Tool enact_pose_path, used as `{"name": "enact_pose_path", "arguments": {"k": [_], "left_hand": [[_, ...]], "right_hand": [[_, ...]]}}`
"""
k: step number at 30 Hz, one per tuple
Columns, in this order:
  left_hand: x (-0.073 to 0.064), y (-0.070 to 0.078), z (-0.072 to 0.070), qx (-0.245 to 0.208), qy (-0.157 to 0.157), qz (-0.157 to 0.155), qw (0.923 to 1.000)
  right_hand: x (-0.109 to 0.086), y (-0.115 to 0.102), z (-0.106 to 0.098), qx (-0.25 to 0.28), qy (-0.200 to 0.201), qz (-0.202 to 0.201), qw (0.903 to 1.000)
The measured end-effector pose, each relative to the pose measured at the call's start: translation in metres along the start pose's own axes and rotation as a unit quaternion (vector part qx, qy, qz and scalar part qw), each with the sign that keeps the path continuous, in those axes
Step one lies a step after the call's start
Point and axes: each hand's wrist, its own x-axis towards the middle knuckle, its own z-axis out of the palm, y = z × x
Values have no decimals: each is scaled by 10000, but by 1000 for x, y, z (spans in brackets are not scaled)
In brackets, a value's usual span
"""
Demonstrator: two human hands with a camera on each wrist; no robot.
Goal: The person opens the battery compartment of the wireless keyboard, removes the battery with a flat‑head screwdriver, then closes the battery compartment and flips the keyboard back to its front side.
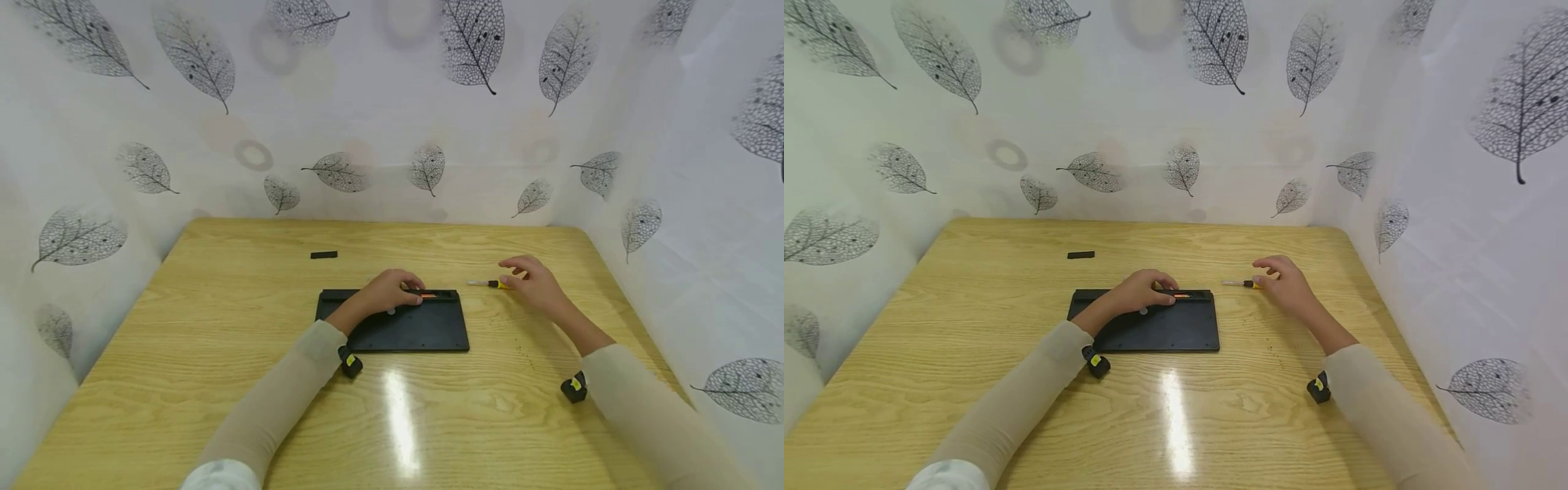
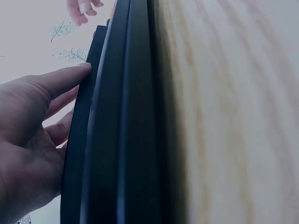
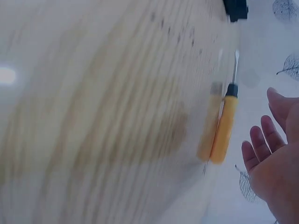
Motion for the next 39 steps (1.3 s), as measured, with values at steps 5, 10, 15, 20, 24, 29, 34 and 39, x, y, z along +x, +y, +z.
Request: {"name": "enact_pose_path", "arguments": {"k": [5,10,15,20,24,29,34,39], "left_hand": [[0,0,0,-53,-30,22,10000],[-1,1,-1,-79,-34,35,10000],[-2,3,-2,-108,-61,-37,9999],[-2,2,-1,-138,-84,-68,9998],[-2,1,-2,-144,-71,-26,9999],[-1,1,-2,-143,-82,43,9999],[1,1,-3,-90,-97,62,9999],[2,0,-3,-74,-142,92,9998]], "right_hand": [[-3,15,-12,-398,-180,-26,9990],[-2,26,-18,-618,-353,-127,9974],[-1,31,-17,-732,-562,-35,9957],[-1,37,-14,-814,-661,-9,9945],[1,41,-13,-891,-642,41,9939],[2,44,-15,-828,-631,171,9944],[0,42,-17,-718,-569,314,9953],[-6,34,-22,-567,-477,473,9961]]}}
